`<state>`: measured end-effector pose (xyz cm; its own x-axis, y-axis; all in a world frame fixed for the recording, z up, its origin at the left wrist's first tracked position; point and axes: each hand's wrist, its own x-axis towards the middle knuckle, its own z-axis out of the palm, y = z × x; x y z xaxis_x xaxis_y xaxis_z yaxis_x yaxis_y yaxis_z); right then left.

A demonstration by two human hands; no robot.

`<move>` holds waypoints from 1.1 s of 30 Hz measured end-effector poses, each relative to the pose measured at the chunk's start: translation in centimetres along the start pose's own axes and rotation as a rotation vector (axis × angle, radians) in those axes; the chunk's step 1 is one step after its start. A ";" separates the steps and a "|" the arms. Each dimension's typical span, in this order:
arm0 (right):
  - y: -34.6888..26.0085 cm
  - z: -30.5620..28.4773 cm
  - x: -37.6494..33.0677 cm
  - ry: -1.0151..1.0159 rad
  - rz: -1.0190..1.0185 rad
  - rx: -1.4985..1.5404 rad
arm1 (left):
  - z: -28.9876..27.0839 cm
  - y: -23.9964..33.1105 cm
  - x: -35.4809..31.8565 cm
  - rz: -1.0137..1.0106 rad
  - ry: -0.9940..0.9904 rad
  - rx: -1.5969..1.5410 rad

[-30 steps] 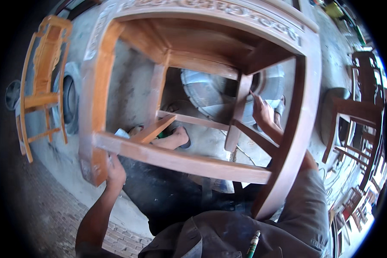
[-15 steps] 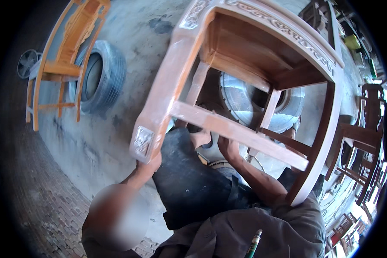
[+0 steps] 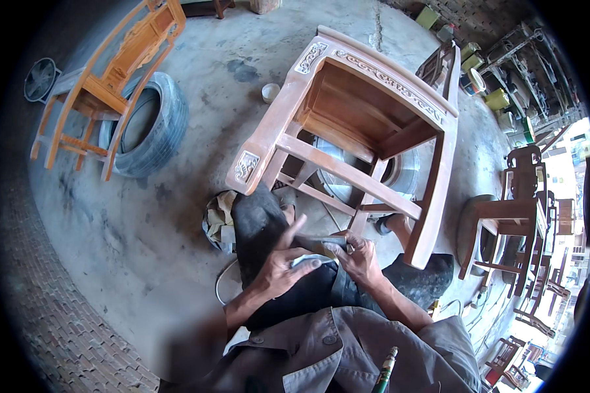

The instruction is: The person sits on the floor and sands a wooden chair frame using sandpaper. They reposition the chair and continue sanding various parts of the frame.

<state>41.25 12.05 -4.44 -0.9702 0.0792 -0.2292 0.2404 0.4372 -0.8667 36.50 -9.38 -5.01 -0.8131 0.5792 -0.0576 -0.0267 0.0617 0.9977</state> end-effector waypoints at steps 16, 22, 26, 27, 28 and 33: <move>-7.3 -4.5 -3.2 -0.139 -0.613 -0.246 | 3.4 3.9 -4.0 0.069 0.332 0.227; -8.5 -8.8 -1.7 -0.017 -0.386 -0.138 | 1.7 -0.3 -4.1 -0.080 0.418 -0.153; -6.3 -15.5 4.2 0.228 -0.747 -0.605 | -4.4 -0.6 -2.7 -0.156 0.759 -0.165; -5.0 -16.9 6.0 0.207 -0.877 -0.808 | -6.5 -3.0 -2.9 -0.237 0.813 -0.130; -2.4 -18.0 7.7 0.199 -0.818 -0.848 | -8.3 -6.0 -2.7 -0.333 0.778 -0.156; 2.2 -20.1 8.4 0.207 -0.577 -0.747 | -9.3 -17.9 -0.7 -0.583 0.660 -0.210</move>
<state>32.95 31.71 0.61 -0.9363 -0.2007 0.2882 -0.2873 0.9097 -0.3000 32.10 -18.49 -22.54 -0.8040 -0.0852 -0.5885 -0.5914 0.0125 0.8063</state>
